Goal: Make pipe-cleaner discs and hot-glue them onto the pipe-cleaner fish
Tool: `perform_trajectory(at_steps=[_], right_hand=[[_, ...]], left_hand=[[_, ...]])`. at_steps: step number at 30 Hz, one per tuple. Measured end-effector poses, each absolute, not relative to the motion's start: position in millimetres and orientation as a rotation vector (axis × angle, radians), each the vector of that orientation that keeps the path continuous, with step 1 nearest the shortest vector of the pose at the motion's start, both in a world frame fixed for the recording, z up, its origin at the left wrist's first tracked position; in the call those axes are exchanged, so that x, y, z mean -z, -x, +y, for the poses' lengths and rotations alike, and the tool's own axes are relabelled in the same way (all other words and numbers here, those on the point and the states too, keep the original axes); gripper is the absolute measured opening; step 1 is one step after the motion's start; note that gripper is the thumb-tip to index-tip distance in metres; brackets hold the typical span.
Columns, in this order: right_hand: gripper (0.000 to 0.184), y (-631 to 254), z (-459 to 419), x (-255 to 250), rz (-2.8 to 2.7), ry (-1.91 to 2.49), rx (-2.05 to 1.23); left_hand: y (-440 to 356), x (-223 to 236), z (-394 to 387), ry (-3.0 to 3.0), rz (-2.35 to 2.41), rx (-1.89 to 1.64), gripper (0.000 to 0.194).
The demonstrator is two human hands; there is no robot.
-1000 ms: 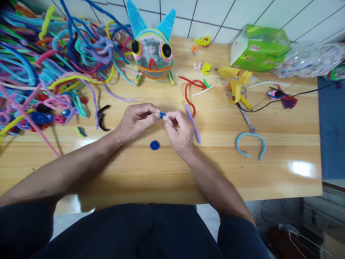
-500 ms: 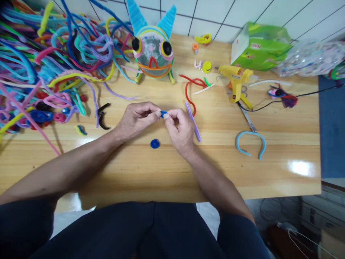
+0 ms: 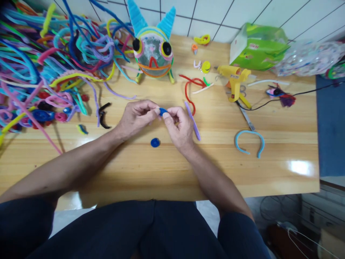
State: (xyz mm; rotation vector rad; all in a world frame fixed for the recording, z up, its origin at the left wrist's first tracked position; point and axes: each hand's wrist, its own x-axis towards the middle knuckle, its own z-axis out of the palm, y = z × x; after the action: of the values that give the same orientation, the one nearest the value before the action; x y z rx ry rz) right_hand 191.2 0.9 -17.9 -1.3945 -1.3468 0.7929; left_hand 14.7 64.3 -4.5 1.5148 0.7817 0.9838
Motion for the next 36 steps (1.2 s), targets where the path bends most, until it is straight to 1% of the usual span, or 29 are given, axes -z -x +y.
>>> perform_trajectory(at_steps=[6,21,25,36], right_hand=[[0.031,-192.3,1.7,18.0,-1.379,1.390,-0.732],[0.019,-193.8,0.0,17.4,-1.408,1.395,-0.685],[0.017,-193.9,-1.0,17.3,-1.407,1.384,-0.672],[0.016,-195.0,-2.0,17.5,-1.431,1.389,-0.647]], left_hand=[[-13.1,4.0,63.8,-1.579,0.788,-0.984,0.033],[-12.1,3.1,61.8,-1.601,0.774,-0.969,0.032],[-11.9,0.5,60.0,-1.628,0.779,-0.982,0.028],[-11.0,-2.0,59.2,-1.662,0.796,-0.977,0.026]])
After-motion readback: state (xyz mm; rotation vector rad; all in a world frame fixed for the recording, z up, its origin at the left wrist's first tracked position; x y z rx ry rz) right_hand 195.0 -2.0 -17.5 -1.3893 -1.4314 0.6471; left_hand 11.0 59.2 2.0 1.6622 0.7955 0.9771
